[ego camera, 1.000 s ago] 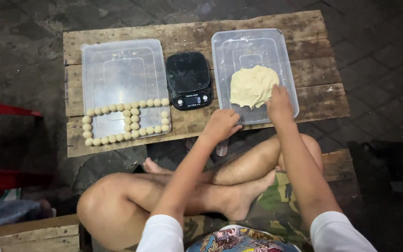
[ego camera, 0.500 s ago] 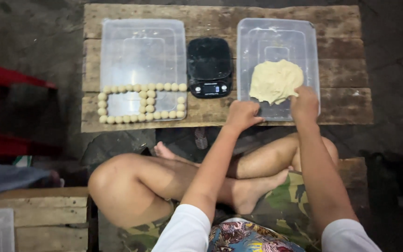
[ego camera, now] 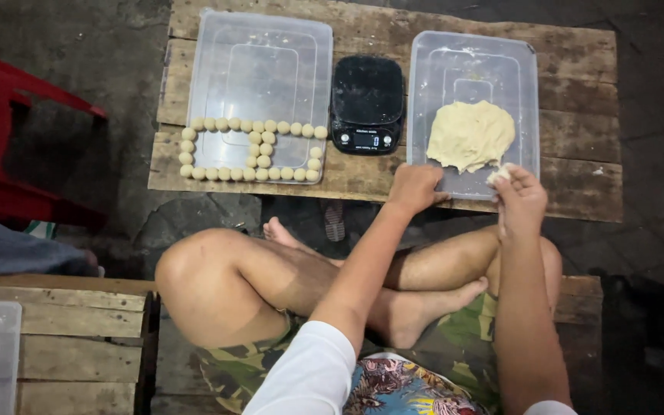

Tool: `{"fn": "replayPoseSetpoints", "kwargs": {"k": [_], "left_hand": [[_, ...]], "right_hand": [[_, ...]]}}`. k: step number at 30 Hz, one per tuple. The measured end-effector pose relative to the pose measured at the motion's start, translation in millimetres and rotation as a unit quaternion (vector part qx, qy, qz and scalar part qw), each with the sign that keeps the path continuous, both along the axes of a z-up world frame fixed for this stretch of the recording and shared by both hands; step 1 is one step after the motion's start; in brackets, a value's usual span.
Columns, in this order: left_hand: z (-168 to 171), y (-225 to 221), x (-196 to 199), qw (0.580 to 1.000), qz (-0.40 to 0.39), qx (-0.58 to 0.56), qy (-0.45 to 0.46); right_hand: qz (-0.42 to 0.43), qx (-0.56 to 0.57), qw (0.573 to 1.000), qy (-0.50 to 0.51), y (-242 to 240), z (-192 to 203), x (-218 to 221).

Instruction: Portioning dough by weight using a digital scale and rolling it into small balls.

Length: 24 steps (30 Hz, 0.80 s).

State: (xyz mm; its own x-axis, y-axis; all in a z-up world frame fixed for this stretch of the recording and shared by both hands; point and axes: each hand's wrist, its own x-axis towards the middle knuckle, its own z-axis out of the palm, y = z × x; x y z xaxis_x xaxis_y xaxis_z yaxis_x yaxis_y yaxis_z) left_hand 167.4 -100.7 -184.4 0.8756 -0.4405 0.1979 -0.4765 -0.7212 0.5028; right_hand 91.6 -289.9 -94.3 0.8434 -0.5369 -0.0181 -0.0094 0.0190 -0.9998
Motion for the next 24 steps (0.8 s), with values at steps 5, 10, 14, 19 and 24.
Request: {"fn": "replayPoseSetpoints", "kwargs": {"k": [5,10,14,19,24], "left_hand": [[36,14,-12,0.997,-0.028,-0.025,0.065],[101,43,-52,0.747,0.127,-0.443,0.479],[118,69,-79,0.723,0.292,-0.513,0.357],[113,98,-111,0.706,0.271,-0.560,0.340],[178,95,-144,0.654,0.163,-0.627,0.391]], "right_hand": [[0.057,0.169,0.984,-0.019,20,-4,-7],[0.172,-0.056,0.981,-0.065,96,12,-25],[0.259,-0.417,0.850,-0.193,155,40,-54],[0.134,-0.508,0.778,-0.344,171,65,-60],[0.256,-0.386,0.835,-0.296,191,75,-64]]}}
